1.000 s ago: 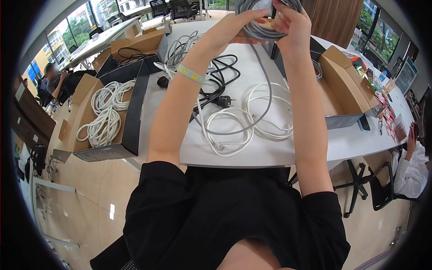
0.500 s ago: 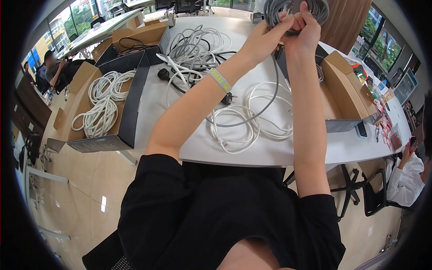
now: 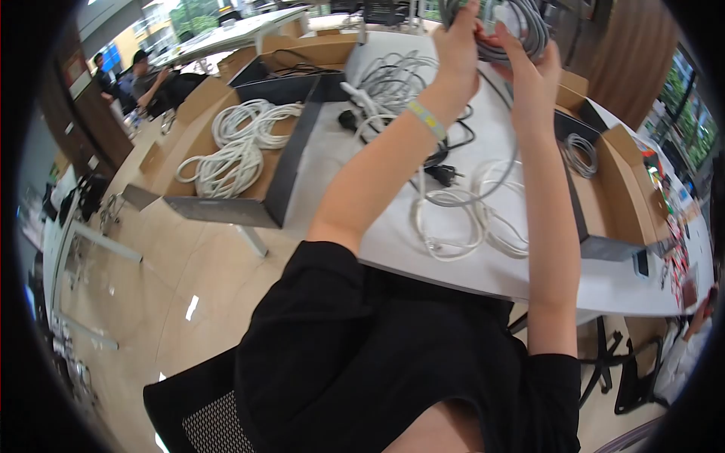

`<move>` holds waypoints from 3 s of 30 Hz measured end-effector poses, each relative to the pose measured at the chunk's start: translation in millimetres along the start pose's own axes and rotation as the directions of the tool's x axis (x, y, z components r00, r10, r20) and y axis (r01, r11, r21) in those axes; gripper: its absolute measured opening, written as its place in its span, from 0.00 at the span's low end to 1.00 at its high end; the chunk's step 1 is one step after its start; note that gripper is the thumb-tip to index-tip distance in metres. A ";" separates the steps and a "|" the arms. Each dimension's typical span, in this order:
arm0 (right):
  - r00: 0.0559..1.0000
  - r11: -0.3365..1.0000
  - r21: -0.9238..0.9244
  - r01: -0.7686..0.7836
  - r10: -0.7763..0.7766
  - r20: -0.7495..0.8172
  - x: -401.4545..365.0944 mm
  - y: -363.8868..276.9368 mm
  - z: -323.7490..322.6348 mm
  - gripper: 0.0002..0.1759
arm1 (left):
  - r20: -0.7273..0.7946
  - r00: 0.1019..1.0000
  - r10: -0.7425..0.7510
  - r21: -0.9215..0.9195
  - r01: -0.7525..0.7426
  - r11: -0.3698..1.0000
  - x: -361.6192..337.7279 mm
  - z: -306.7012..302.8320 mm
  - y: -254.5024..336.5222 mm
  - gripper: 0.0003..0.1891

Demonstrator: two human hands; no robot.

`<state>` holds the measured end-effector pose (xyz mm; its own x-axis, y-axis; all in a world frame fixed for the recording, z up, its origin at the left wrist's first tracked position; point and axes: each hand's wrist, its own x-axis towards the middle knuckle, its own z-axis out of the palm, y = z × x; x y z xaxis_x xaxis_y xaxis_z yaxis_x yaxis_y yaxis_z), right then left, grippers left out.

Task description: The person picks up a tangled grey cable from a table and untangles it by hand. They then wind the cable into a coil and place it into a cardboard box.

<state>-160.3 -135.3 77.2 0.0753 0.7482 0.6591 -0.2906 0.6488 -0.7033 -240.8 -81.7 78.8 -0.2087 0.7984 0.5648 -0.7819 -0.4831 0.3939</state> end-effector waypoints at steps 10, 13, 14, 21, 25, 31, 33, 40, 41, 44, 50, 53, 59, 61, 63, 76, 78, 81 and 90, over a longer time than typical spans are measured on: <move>0.341 -0.147 -0.678 0.720 -0.776 0.530 -11.1 -31.6 8.2 0.27 | 0.638 0.754 0.156 0.770 -0.629 -0.107 22.2 -22.5 63.5 0.09; 0.467 -0.209 -0.691 0.692 -0.600 0.650 -14.0 -27.1 14.2 0.33 | 0.632 0.742 -0.222 0.705 -0.670 -0.234 4.5 -3.8 62.5 0.06; 0.555 -0.235 -0.708 0.666 -0.479 0.680 -12.0 -23.3 13.3 0.36 | 0.805 0.581 -0.118 0.510 -0.780 -0.362 5.3 -7.0 46.5 0.07; 0.875 -0.015 -0.898 0.440 -0.219 0.433 9.8 6.8 -28.6 0.32 | 0.759 0.642 -0.107 0.585 -0.745 -0.321 -17.9 3.0 36.8 0.06; 0.888 -0.116 -0.915 0.386 -0.222 0.403 6.5 -8.7 -25.9 0.19 | 0.677 0.728 -0.107 0.697 -0.682 -0.222 -33.5 18.0 37.6 0.18; 0.906 -0.068 -0.920 0.386 -0.160 0.392 3.9 -26.3 -29.2 0.05 | 0.683 0.724 -0.097 0.715 -0.689 -0.115 -40.3 25.6 44.9 0.37; 0.883 -0.131 -0.891 0.435 -0.133 0.451 1.6 -34.1 -27.3 0.06 | 0.724 0.683 -0.097 0.685 -0.728 -0.025 -32.9 18.6 42.8 0.38; 0.882 -0.023 -0.926 0.376 -0.298 0.366 7.5 -40.3 -36.4 0.14 | 0.639 0.680 -0.360 0.769 -0.560 0.308 -28.3 24.8 78.2 0.44; 0.855 0.056 -0.916 0.397 -0.385 0.347 9.4 -39.6 -38.1 0.13 | 0.622 0.701 -0.350 0.781 -0.524 0.339 -29.3 27.6 80.9 0.44; 0.835 0.261 -0.886 0.383 -0.507 0.212 12.1 -43.5 -38.8 0.12 | 0.666 0.677 -0.313 0.737 -0.535 0.414 -19.6 20.2 67.9 0.28; 0.848 0.742 -0.578 0.341 -0.508 -0.152 13.2 -24.1 -30.6 0.06 | 0.616 0.657 -0.435 0.772 -0.395 0.498 -27.8 32.0 77.5 0.28; 0.895 0.907 -0.234 0.350 -0.397 -0.202 16.6 -14.5 -29.6 0.05 | 0.617 0.663 -0.424 0.745 -0.318 0.586 -24.7 27.5 72.1 0.27; 0.951 0.953 0.296 0.054 0.041 -0.306 16.6 -17.9 -30.2 0.06 | 0.718 0.601 -0.351 0.629 -0.343 0.698 -17.3 20.1 60.7 0.26; 0.949 0.907 0.421 -0.011 0.142 -0.281 14.6 -23.3 -32.7 0.08 | 0.717 0.617 -0.324 0.604 -0.318 0.731 -19.2 21.6 52.5 0.21; 0.950 0.912 0.408 -0.031 0.154 -0.270 16.2 -25.7 -35.7 0.08 | 0.705 0.650 -0.284 0.564 -0.272 0.780 -22.0 24.4 43.7 0.12; 0.989 0.982 -0.142 0.126 -0.136 -0.063 17.4 -20.7 -31.7 0.15 | 0.434 0.901 0.012 0.393 -0.201 0.897 -11.9 20.4 54.0 0.12; 0.982 0.953 -0.249 0.175 -0.186 -0.021 27.0 -14.7 -56.2 0.17 | 0.559 0.828 -0.039 0.625 -0.390 0.676 -13.7 22.5 61.4 0.13; 0.992 0.983 -0.136 0.123 -0.118 0.043 36.1 -8.2 -81.1 0.21 | 0.530 0.805 -0.267 0.577 -0.112 0.809 -25.0 29.7 60.7 0.15; 0.996 0.990 -0.124 0.074 -0.078 -0.030 23.4 -13.0 -60.1 0.11 | 0.678 0.583 -0.448 0.468 0.128 0.874 -36.0 27.7 42.7 0.19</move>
<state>-97.4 -117.9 85.7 0.1266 0.6992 0.7037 -0.1638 0.7144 -0.6803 -250.5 -141.0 95.4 0.6265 0.4386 0.6443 -0.4353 -0.4889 0.7560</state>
